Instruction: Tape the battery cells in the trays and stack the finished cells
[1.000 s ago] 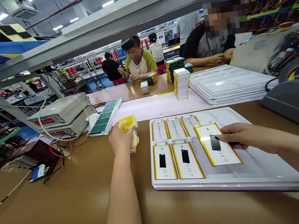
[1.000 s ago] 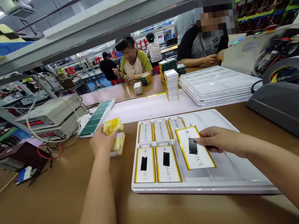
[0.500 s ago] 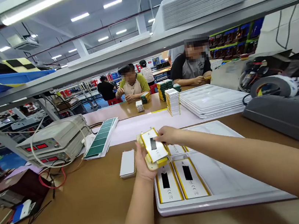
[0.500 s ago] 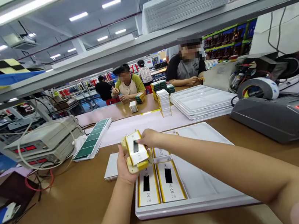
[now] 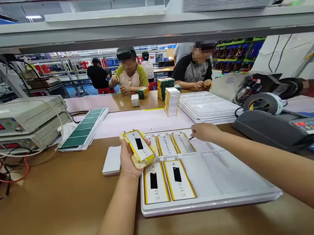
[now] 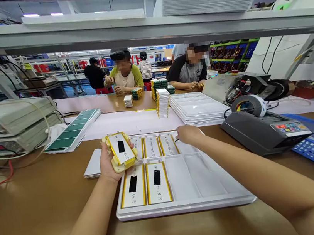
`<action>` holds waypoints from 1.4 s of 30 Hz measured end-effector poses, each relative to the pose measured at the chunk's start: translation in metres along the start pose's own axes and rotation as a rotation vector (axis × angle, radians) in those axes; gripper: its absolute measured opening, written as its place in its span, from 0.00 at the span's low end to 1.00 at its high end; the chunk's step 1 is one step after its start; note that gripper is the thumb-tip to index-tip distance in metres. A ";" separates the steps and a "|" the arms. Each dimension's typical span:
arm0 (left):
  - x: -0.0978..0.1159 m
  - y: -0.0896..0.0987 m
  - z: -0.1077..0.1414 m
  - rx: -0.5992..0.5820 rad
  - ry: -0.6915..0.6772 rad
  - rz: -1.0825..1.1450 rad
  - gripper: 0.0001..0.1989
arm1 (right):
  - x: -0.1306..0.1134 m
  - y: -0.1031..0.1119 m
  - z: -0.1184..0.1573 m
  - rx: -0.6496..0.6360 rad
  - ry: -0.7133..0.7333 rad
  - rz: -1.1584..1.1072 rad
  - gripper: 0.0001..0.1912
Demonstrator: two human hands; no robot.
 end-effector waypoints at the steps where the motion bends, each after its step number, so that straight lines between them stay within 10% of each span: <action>1: -0.001 0.000 0.000 0.001 0.005 0.000 0.28 | 0.000 -0.004 0.000 0.001 0.004 -0.023 0.09; 15: 0.001 0.006 0.004 0.000 -0.021 0.051 0.27 | -0.025 -0.020 -0.009 -0.274 0.013 -0.693 0.13; 21: -0.003 -0.005 0.008 0.001 0.026 0.027 0.25 | -0.109 0.042 0.012 -0.173 0.293 -0.926 0.10; 27: 0.005 -0.006 0.009 0.035 -0.029 0.036 0.26 | -0.175 0.055 0.041 -0.098 0.438 -0.676 0.09; 33: 0.014 -0.010 0.010 -0.113 -0.046 0.066 0.29 | -0.117 0.064 0.064 0.195 0.401 -0.423 0.21; 42: 0.043 -0.008 0.018 0.076 -0.149 -0.234 0.21 | 0.012 -0.031 0.062 0.127 0.250 -0.652 0.23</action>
Point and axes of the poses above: each hand's wrist, its own z-axis away from the middle knuckle, its own y-axis out of the back of the hand, x = y × z, the point moved 6 cm from there along -z, towards the middle knuckle, and after that the axes turned 2 degrees about z, right-handed, at the moved point
